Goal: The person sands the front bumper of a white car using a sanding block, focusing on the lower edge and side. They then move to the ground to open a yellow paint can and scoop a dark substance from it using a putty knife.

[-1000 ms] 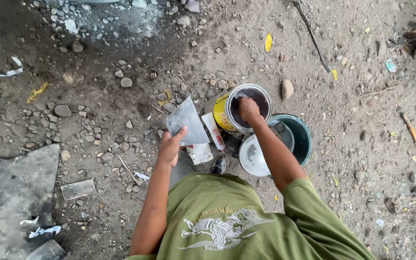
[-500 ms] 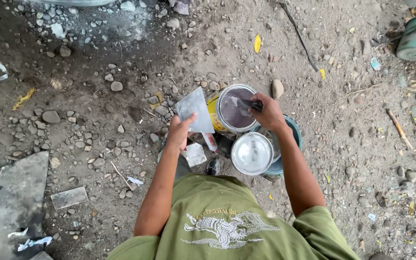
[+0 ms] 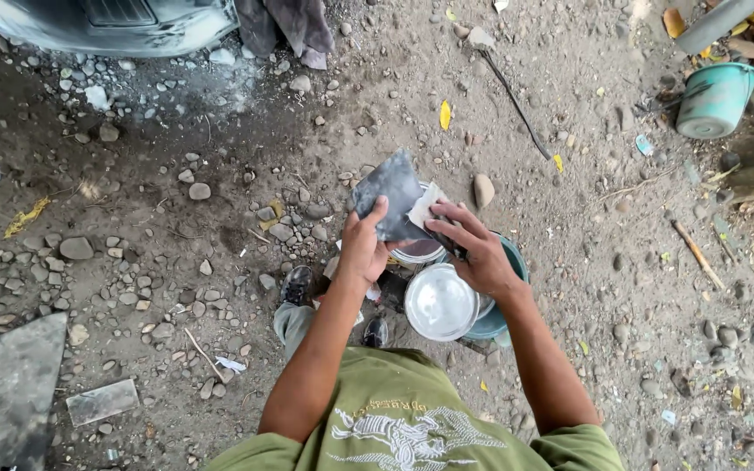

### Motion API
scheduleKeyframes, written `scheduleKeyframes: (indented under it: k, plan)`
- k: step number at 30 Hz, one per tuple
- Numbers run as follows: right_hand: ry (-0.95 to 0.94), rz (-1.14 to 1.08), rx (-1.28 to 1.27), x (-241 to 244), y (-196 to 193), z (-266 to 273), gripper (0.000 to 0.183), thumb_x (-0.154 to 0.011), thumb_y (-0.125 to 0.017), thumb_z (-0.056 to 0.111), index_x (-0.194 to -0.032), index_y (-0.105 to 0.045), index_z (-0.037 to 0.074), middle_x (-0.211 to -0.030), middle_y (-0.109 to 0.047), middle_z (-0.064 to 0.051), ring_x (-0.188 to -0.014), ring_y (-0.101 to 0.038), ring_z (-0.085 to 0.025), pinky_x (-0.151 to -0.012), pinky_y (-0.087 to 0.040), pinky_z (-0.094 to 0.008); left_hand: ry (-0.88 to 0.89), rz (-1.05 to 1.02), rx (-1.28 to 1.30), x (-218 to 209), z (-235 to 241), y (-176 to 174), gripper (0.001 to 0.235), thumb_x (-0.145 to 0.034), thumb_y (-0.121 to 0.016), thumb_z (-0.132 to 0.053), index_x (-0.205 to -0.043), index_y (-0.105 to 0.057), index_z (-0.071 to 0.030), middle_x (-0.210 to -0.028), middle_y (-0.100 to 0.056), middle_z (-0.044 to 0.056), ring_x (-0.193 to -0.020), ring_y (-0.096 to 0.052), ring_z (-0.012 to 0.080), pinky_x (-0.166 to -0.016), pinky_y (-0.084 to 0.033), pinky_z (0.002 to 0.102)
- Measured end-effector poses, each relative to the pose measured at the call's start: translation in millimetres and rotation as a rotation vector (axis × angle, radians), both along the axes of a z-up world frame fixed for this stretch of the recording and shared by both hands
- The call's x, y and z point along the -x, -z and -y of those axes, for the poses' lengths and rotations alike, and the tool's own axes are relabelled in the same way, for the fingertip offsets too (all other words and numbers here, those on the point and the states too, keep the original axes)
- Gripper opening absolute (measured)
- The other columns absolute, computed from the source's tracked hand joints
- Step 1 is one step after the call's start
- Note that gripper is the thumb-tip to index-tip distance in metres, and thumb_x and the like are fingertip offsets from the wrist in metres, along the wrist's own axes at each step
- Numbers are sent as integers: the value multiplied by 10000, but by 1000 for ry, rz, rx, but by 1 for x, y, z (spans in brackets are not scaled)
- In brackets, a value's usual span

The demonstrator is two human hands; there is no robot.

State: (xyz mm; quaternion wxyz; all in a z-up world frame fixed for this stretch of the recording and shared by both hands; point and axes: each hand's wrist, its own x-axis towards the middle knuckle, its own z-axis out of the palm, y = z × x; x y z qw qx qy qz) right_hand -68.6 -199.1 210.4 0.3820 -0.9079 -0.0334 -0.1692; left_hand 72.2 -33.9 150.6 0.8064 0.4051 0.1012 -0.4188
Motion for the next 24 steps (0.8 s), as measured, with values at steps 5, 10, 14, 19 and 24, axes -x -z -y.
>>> scheduleKeyframes:
  k: [5,10,14,19,24]
  plan:
    - [-27,1,29,-2,8,-2,648,-709,-687,-135,-1296,-651,136,-1432,-591,-90,-1427,-517,-331,-1270,-329,-547,-130,-20,10,16,-15,-3,386,-944,-695,-229,-1267,-557,-69,-1186,-683,130,-984,-731,311,-644,-662,504]
    - [22,-19,158,-3,7,11,658,-707,-712,-108,-1293,-669,188,-1437,-586,-25,-1453,-495,-271,-1262,-325,-519,-202,-51,-38,16,-30,-11,398,-917,-714,-238,-1234,-510,-109,-1175,-683,92,-959,-739,286,-657,-662,525]
    - [87,-89,395,2,-11,14,700,-683,-714,-98,-1307,-674,215,-1487,-559,-51,-1472,-433,-284,-1238,-283,-541,-195,15,74,14,-42,-3,281,-937,-723,-223,-1165,-596,-118,-1071,-716,59,-876,-719,240,-588,-608,424]
    - [45,-52,396,-5,-29,-29,814,-704,-652,-135,-1428,-634,236,-1524,-536,-49,-1496,-412,-291,-1247,-276,-544,12,1016,-458,25,-38,-50,288,-1049,-622,-291,-1023,-702,-15,-719,-684,75,-624,-629,223,-564,-490,377]
    - [-78,-69,289,-3,-11,-29,805,-702,-642,-101,-1411,-612,279,-1522,-524,-45,-1494,-413,-294,-1243,-294,-530,-101,1275,-600,22,-38,-55,318,-1082,-592,-290,-996,-667,6,-715,-679,141,-618,-693,264,-582,-509,400]
